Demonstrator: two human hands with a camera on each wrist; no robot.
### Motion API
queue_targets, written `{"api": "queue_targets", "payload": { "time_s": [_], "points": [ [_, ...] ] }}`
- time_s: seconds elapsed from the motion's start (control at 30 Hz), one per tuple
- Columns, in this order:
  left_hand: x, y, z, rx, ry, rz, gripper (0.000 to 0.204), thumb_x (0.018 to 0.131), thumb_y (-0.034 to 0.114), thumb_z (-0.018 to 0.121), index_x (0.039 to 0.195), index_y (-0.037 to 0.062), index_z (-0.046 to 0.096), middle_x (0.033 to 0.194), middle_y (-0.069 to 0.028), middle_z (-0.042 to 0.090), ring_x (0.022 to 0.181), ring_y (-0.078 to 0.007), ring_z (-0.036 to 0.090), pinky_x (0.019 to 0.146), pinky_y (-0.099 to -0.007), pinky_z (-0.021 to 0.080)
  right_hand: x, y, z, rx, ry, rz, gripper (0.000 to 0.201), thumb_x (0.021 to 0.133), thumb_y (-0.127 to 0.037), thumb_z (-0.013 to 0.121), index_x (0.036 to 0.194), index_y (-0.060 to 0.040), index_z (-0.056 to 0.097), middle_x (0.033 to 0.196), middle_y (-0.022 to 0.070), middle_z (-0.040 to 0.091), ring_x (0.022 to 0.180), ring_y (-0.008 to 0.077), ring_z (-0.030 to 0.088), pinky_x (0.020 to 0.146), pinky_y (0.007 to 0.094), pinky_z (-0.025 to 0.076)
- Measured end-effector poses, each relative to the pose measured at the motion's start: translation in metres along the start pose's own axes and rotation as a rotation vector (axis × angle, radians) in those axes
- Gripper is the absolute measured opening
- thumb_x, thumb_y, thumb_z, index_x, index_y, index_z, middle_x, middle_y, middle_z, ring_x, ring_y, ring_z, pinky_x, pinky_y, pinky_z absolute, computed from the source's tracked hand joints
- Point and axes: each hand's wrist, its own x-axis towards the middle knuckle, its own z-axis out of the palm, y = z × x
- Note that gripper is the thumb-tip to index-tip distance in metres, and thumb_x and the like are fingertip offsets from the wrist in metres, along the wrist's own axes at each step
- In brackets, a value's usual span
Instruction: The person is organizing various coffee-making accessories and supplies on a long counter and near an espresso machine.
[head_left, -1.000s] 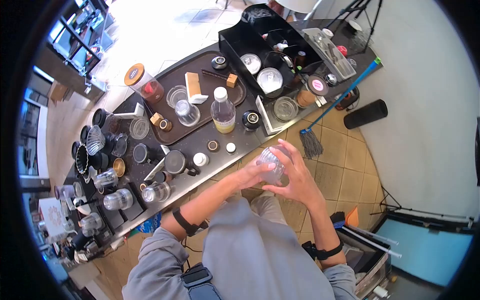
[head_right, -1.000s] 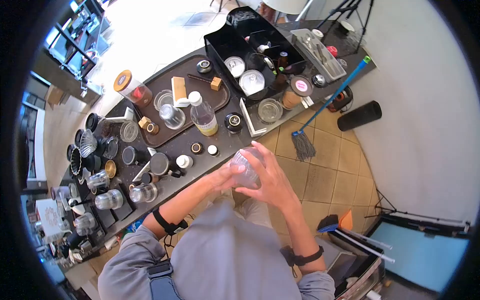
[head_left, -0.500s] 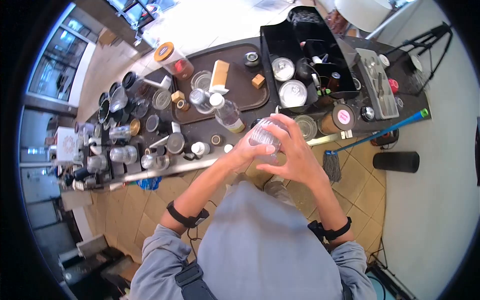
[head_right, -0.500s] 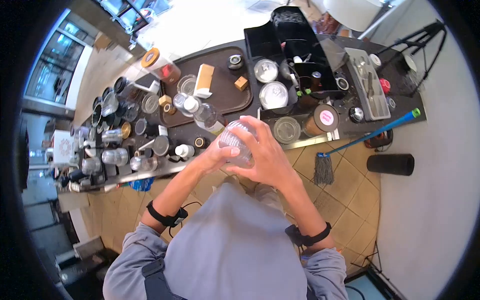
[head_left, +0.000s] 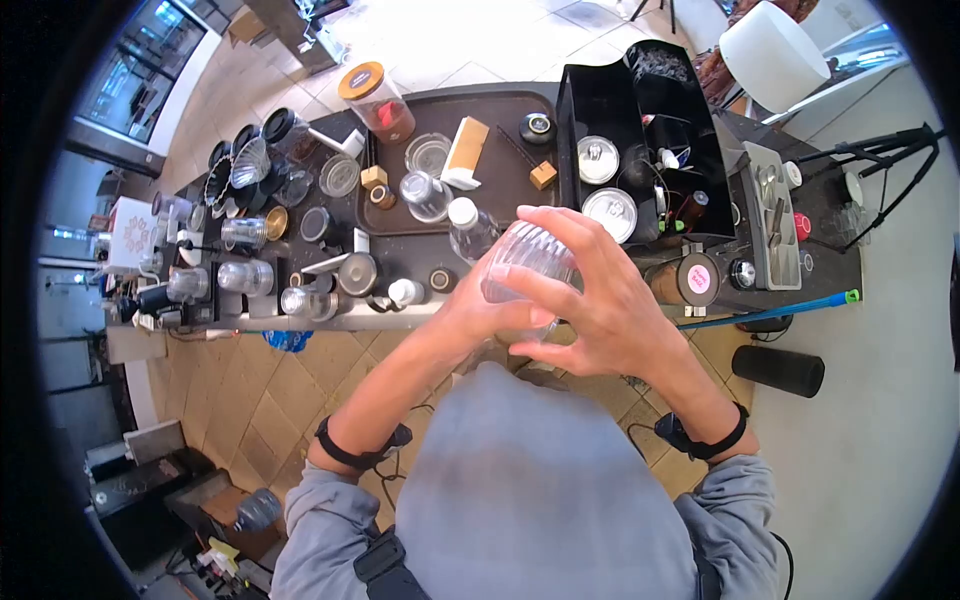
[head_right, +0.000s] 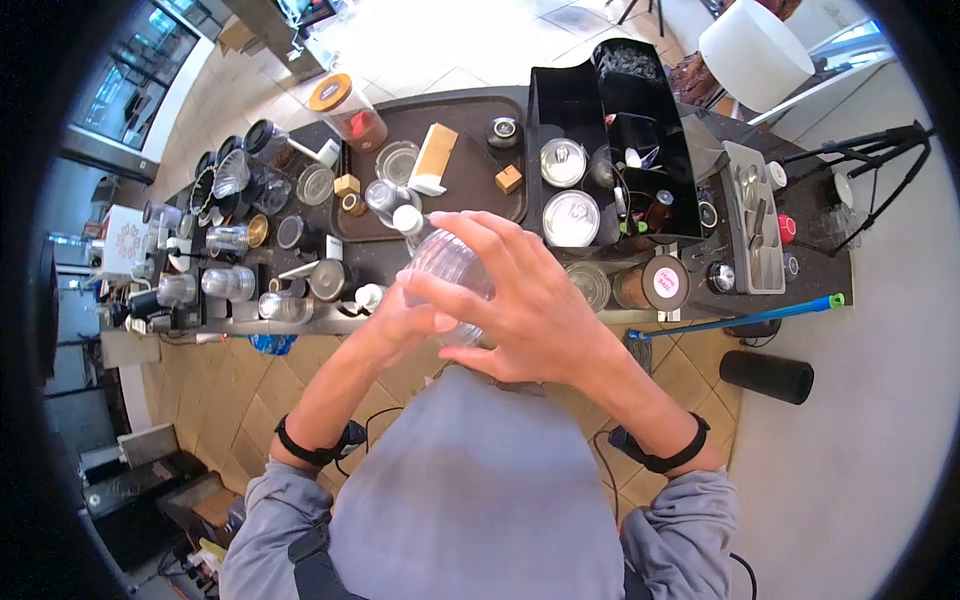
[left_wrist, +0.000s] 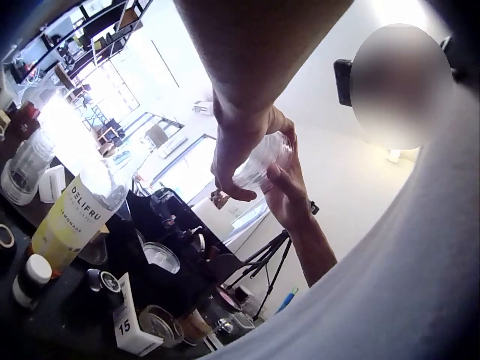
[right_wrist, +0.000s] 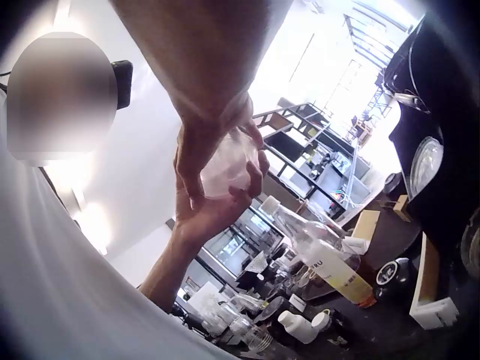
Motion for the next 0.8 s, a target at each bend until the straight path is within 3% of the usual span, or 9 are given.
{"api": "queue_targets", "payload": {
  "time_s": [0.17, 0.3, 0.4, 0.5, 0.53, 0.63, 0.67, 0.77, 0.8],
  "points": [
    [-0.006, 0.029, -0.015, 0.071, -0.054, -0.006, 0.086, 0.072, 0.039, 0.078, 0.139, 0.0055, 0.035, 0.123, -0.0076, 0.052, 0.115, -0.0177, 0.052, 0.093, -0.0335, 0.046, 0.027, -0.008, 0.012, -0.054, 0.041, 0.005, 0.082, 0.054, -0.019, 0.084, 0.13, -0.0205, 0.053, 0.139, 0.0185, 0.045, 0.118, 0.0409, 0.05, 0.095, 0.0498, 0.048],
    [-0.003, 0.047, -0.041, 0.093, -0.155, 0.012, 0.091, 0.075, 0.044, 0.079, 0.142, 0.0049, 0.031, 0.128, -0.0083, 0.048, 0.119, -0.0183, 0.048, 0.098, -0.0348, 0.042, 0.054, -0.015, 0.022, -0.08, 0.087, 0.05, 0.075, 0.055, -0.017, 0.082, 0.125, -0.0205, 0.057, 0.127, 0.0163, 0.048, 0.113, 0.0381, 0.052, 0.093, 0.0462, 0.049],
    [0.001, 0.053, -0.064, 0.095, -0.206, 0.054, 0.108, 0.075, 0.05, 0.08, 0.152, 0.0029, 0.019, 0.14, -0.0102, 0.04, 0.131, -0.0214, 0.04, 0.108, -0.0375, 0.034, 0.075, -0.01, 0.027, -0.004, 0.13, 0.112, 0.075, 0.054, -0.017, 0.083, 0.124, -0.0155, 0.056, 0.127, 0.0178, 0.048, 0.112, 0.0386, 0.053, 0.091, 0.0457, 0.05],
    [0.009, 0.055, -0.085, 0.072, -0.231, 0.128, 0.111, 0.077, 0.05, 0.079, 0.154, 0.0028, 0.014, 0.144, -0.0123, 0.036, 0.135, -0.0229, 0.037, 0.11, -0.0387, 0.032, 0.09, 0.002, 0.033, 0.074, 0.205, 0.178, 0.075, 0.056, -0.018, 0.084, 0.125, -0.0127, 0.055, 0.127, 0.0182, 0.048, 0.111, 0.0373, 0.054, 0.09, 0.0447, 0.051],
    [0.011, 0.056, -0.089, -0.009, -0.282, 0.163, 0.103, 0.085, 0.047, 0.073, 0.154, 0.0028, 0.011, 0.146, -0.0147, 0.034, 0.135, -0.0238, 0.037, 0.111, -0.04, 0.031, 0.094, 0.004, 0.03, 0.069, 0.193, 0.214, 0.075, 0.059, -0.019, 0.084, 0.126, -0.0088, 0.052, 0.126, 0.0184, 0.048, 0.113, 0.0351, 0.053, 0.089, 0.0421, 0.051],
    [0.02, 0.064, -0.094, 0.011, -0.233, 0.162, 0.092, 0.093, 0.04, 0.066, 0.155, 0.0037, 0.009, 0.15, -0.0196, 0.03, 0.137, -0.0276, 0.035, 0.111, -0.0421, 0.032, 0.105, 0.034, 0.028, -0.088, 0.235, 0.2, 0.076, 0.06, -0.019, 0.084, 0.126, -0.0064, 0.05, 0.124, 0.0182, 0.048, 0.115, 0.0326, 0.052, 0.09, 0.04, 0.049],
    [0.025, 0.056, -0.1, 0.086, -0.205, 0.218, 0.082, 0.097, 0.032, 0.06, 0.155, 0.006, 0.008, 0.153, -0.024, 0.026, 0.139, -0.033, 0.036, 0.109, -0.0439, 0.035, 0.107, 0.05, 0.029, 0.015, 0.304, 0.312, 0.075, 0.062, -0.019, 0.083, 0.126, -0.0053, 0.048, 0.122, 0.0173, 0.049, 0.115, 0.0322, 0.052, 0.093, 0.0403, 0.047],
    [0.03, 0.06, -0.11, 0.157, -0.075, 0.24, 0.08, 0.096, 0.037, 0.057, 0.155, 0.0058, 0.014, 0.151, -0.0237, 0.033, 0.135, -0.0342, 0.044, 0.106, -0.0441, 0.04, 0.118, 0.121, 0.021, -0.414, 0.337, 0.383, 0.069, 0.062, -0.018, 0.08, 0.124, -0.008, 0.051, 0.118, 0.0162, 0.049, 0.111, 0.0352, 0.052, 0.092, 0.0444, 0.047],
    [0.031, 0.057, -0.118, 0.163, -0.026, 0.249, 0.073, 0.094, 0.027, 0.057, 0.153, 0.0049, 0.021, 0.151, -0.0236, 0.035, 0.133, -0.0347, 0.047, 0.103, -0.0419, 0.042, 0.114, 0.157, 0.023, -0.529, 0.325, 0.429, 0.068, 0.063, -0.02, 0.08, 0.124, -0.0108, 0.051, 0.117, 0.0164, 0.049, 0.11, 0.0375, 0.052, 0.092, 0.0459, 0.047]
  ]
}}
